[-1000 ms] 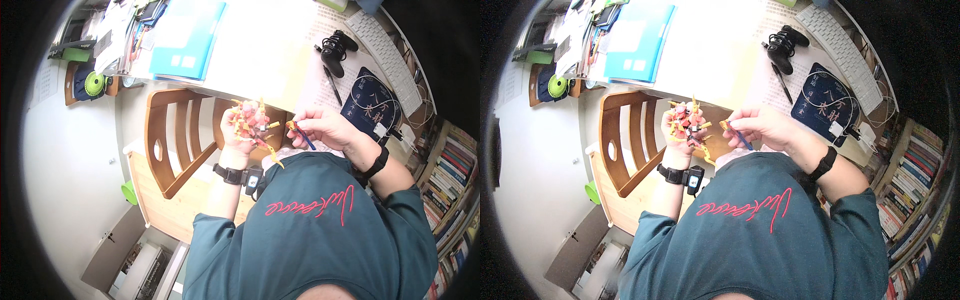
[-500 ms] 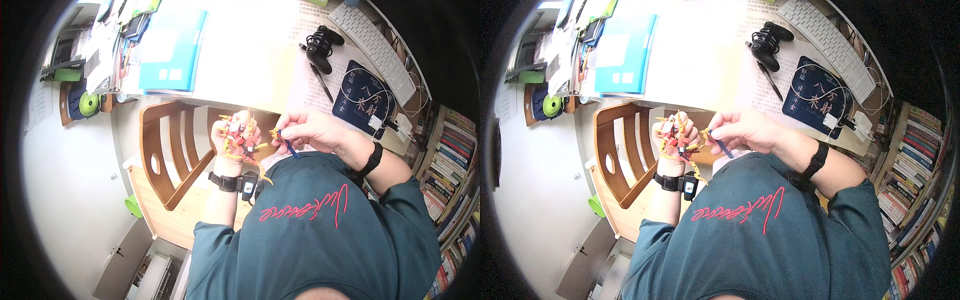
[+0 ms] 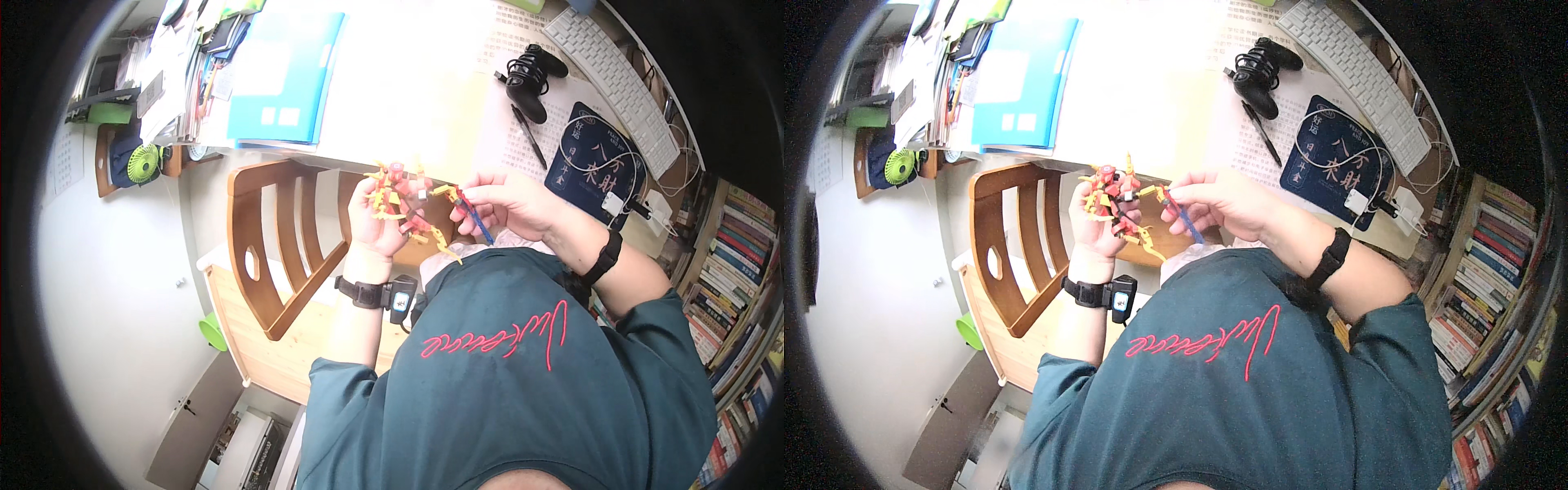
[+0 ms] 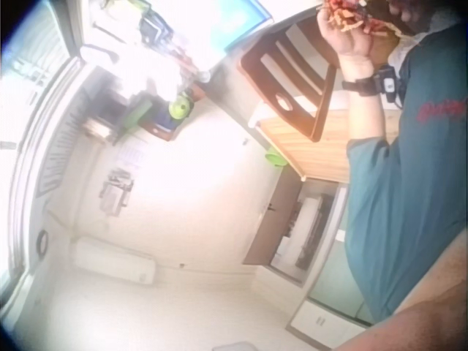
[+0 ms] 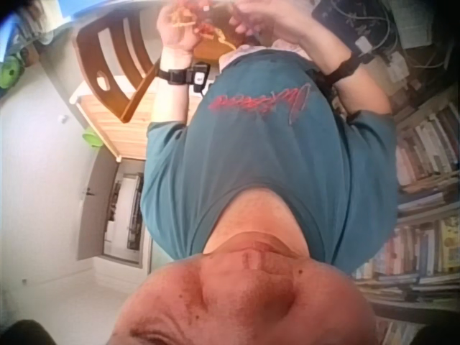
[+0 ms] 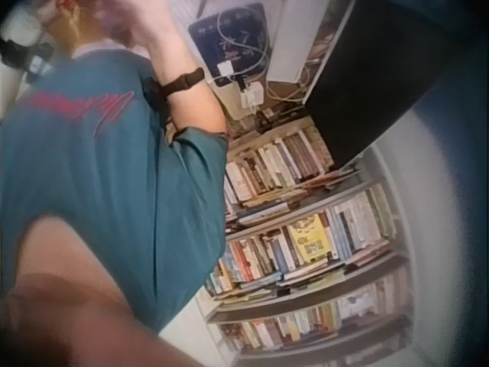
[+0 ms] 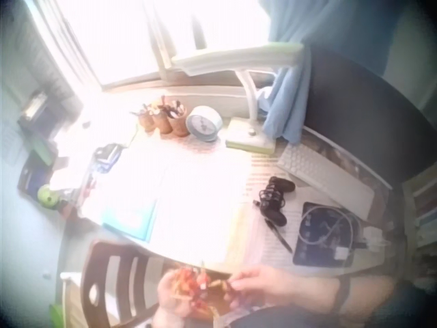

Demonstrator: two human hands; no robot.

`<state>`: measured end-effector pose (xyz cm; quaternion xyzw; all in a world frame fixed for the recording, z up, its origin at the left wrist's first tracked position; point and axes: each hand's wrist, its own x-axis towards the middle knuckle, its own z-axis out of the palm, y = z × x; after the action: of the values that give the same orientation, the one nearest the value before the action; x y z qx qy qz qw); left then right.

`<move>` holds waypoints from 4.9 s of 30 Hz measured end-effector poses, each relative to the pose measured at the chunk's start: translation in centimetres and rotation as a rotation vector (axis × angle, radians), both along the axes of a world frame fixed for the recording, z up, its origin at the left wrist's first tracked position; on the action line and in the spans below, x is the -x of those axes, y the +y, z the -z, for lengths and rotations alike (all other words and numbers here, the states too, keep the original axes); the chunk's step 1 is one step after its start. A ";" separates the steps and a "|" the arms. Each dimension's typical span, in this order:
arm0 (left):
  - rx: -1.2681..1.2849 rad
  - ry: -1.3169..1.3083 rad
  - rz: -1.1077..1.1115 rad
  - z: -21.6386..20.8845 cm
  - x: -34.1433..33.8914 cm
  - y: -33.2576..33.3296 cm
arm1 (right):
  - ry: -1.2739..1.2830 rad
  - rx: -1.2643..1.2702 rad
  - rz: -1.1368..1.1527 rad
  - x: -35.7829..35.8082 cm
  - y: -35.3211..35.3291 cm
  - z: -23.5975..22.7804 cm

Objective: The person assembles a toy figure by attaching small components like a wing and a tailpiece to its body by hand, then places it on a shelf.

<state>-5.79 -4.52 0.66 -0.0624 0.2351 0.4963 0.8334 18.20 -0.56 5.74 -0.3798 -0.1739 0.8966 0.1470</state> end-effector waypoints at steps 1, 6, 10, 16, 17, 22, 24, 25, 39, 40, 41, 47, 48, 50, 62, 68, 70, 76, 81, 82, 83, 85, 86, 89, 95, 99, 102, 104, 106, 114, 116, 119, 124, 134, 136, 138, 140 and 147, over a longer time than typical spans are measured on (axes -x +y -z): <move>0.074 -0.080 0.018 0.0 0.0 0.2 | -0.002 -0.001 -0.005 -0.1 0.1 0.2; 0.104 0.033 -0.008 -0.6 -0.9 0.5 | -0.093 0.024 0.026 -0.6 0.3 2.2; 0.105 0.095 0.064 -0.6 -1.0 0.7 | -0.115 0.019 0.068 -0.9 0.4 3.2; 0.164 0.100 0.013 -0.2 -1.1 0.4 | -0.094 0.035 0.084 -1.2 0.4 4.7; 0.163 0.098 0.009 0.0 -0.9 0.3 | -0.098 0.046 0.082 -1.3 0.4 4.8; 0.132 0.040 0.045 1.0 -0.6 0.2 | -0.106 0.031 0.080 -1.3 0.4 4.8; 0.126 0.057 0.055 1.2 -0.7 0.1 | -0.113 0.030 0.080 -1.4 0.4 4.7; 0.122 0.076 0.064 1.2 -0.7 0.1 | -0.122 0.033 0.078 -1.5 0.4 4.6; 0.096 0.210 0.152 -0.6 -1.5 0.5 | -0.155 -0.034 0.090 -2.4 1.2 3.7; 0.054 0.241 0.191 -0.5 -1.4 0.5 | -0.163 -0.046 0.104 -2.3 1.3 3.5; 0.012 0.272 0.230 -0.5 -1.4 0.5 | -0.171 -0.058 0.118 -2.2 1.4 3.4; -0.080 0.369 0.268 -1.7 -2.0 0.5 | -0.196 -0.156 0.175 -1.9 1.8 2.2; -0.097 0.392 0.303 -2.2 -2.2 0.6 | -0.197 -0.155 0.175 -1.9 2.0 1.8; -0.132 0.401 0.349 -2.2 -2.2 0.7 | -0.177 -0.172 0.183 -1.8 2.3 1.0; -0.271 0.665 0.505 -3.2 -2.9 0.6 | -0.102 -0.253 0.154 -1.7 2.5 0.4; -0.341 0.686 0.528 -3.4 -3.8 0.5 | -0.159 -0.298 0.016 -1.9 3.1 0.4; -0.328 0.680 0.557 -3.5 -4.0 0.6 | -0.165 -0.290 -0.003 -1.8 3.5 0.2; -0.325 0.694 0.596 -3.4 -4.1 0.5 | -0.125 -0.297 -0.014 -1.7 3.7 0.4; -0.306 0.657 0.586 -3.3 -3.3 0.7 | -0.102 -0.260 0.015 -1.4 3.7 -0.6; -0.282 0.656 0.584 -3.0 -3.2 0.7 | -0.126 -0.258 0.019 -1.4 3.7 -0.6; -0.258 0.655 0.582 -2.8 -3.1 0.7 | -0.150 -0.256 0.023 -1.4 3.6 -0.7; -0.243 0.607 0.556 -2.7 -3.0 0.8 | -0.137 -0.292 0.017 -1.6 3.6 -0.2; -0.228 0.558 0.529 -2.7 -3.1 0.8 | -0.124 -0.328 0.011 -1.7 3.7 0.0; -0.231 0.507 0.464 -2.3 -3.2 0.8 | -0.166 -0.339 0.043 -1.5 3.7 -0.2; -0.206 0.437 0.426 -2.2 -3.1 0.8 | -0.169 -0.263 0.106 -1.2 3.8 -0.6; -0.195 0.430 0.462 -2.3 -3.0 0.9 | -0.148 -0.297 0.143 -0.7 3.2 -0.5; -0.200 0.470 0.427 -2.6 -3.4 1.0 | -0.092 -0.260 0.174 -1.1 3.3 0.9; -0.196 0.458 0.407 -2.7 -3.5 0.9 | -0.165 -0.265 0.257 -1.2 3.4 1.0; -0.193 0.465 0.403 -2.7 -3.5 0.8 | -0.146 -0.227 0.273 -1.2 3.4 0.9; -0.211 0.467 0.485 -2.6 -3.4 0.7 | -0.155 -0.264 -0.028 -1.9 3.2 0.3; -0.184 0.482 0.425 -3.4 -4.1 0.8 | -0.165 -0.311 -0.009 -2.2 3.1 0.6; -0.172 0.497 0.424 -3.0 -4.1 0.7 | -0.233 -0.504 -0.017 -2.2 2.8 1.1; -0.133 0.541 0.410 -2.5 -4.3 0.6 | -0.496 -0.881 -0.025 -0.9 1.4 1.0; -0.143 0.560 0.387 -2.6 -4.6 0.7 | -0.564 -1.000 -0.011 -0.5 0.9 1.1; -0.141 0.566 0.387 -2.9 -4.7 0.8 | -0.638 -1.191 -0.028 -0.5 0.8 0.4; -0.138 0.572 0.385 -3.0 -4.8 0.8 | -0.660 -1.257 -0.034 -0.3 0.8 0.0; -0.131 0.592 0.390 -3.0 -4.8 0.8 | -0.682 -1.323 -0.036 -0.1 0.8 -0.5; -0.107 0.598 0.378 -2.2 -5.0 0.6 | -0.748 -1.539 -0.128 0.5 0.8 -1.0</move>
<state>-0.80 -3.90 2.90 0.1740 0.4494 0.3413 0.8070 17.68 0.26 6.73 -0.4345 -0.7920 0.3514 0.2458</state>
